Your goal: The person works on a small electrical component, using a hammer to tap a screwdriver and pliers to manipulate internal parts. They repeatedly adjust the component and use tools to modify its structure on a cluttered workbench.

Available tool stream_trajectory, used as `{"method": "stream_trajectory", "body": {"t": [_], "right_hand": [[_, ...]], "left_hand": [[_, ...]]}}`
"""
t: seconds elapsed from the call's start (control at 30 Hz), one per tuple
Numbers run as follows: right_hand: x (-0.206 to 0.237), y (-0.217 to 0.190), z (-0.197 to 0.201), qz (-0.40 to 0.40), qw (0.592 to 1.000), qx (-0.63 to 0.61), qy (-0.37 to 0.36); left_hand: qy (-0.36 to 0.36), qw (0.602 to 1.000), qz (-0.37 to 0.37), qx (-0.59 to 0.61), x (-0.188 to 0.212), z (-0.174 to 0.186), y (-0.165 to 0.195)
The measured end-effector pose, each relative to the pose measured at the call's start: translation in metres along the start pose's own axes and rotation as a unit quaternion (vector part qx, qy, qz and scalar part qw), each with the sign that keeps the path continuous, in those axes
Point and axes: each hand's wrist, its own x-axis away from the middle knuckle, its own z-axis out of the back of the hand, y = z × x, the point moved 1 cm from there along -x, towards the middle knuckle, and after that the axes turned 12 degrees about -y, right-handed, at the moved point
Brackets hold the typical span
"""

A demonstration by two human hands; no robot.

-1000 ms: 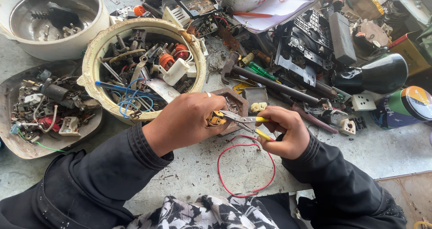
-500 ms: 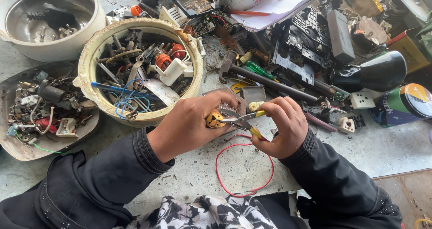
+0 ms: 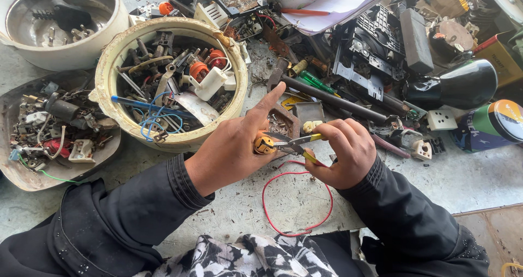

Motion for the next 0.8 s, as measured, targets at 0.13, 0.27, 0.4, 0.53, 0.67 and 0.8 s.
{"method": "stream_trajectory", "body": {"t": [0.13,0.27,0.4,0.53,0.67,0.8], "right_hand": [[0.002,0.001,-0.002,0.003,0.999,0.027,0.025],[0.003,0.001,-0.003,0.017,0.996,0.070,0.056],[0.004,0.000,-0.003,0.024,0.993,0.094,0.065],[0.002,-0.001,-0.002,0.020,0.998,0.049,0.045],[-0.002,-0.001,0.001,0.001,0.999,-0.040,-0.020],[-0.005,-0.002,0.003,0.012,1.000,-0.015,-0.015]], "left_hand": [[-0.007,1.000,0.013,0.019,-0.001,0.000,0.002],[-0.015,0.998,0.016,0.053,-0.001,0.002,0.007],[-0.019,0.998,-0.017,0.065,-0.003,0.006,0.010],[-0.045,0.996,0.066,0.026,-0.005,0.007,0.010],[-0.032,0.999,0.027,0.016,-0.004,0.008,0.009],[-0.055,0.995,0.069,0.036,-0.005,0.006,0.006]]}}
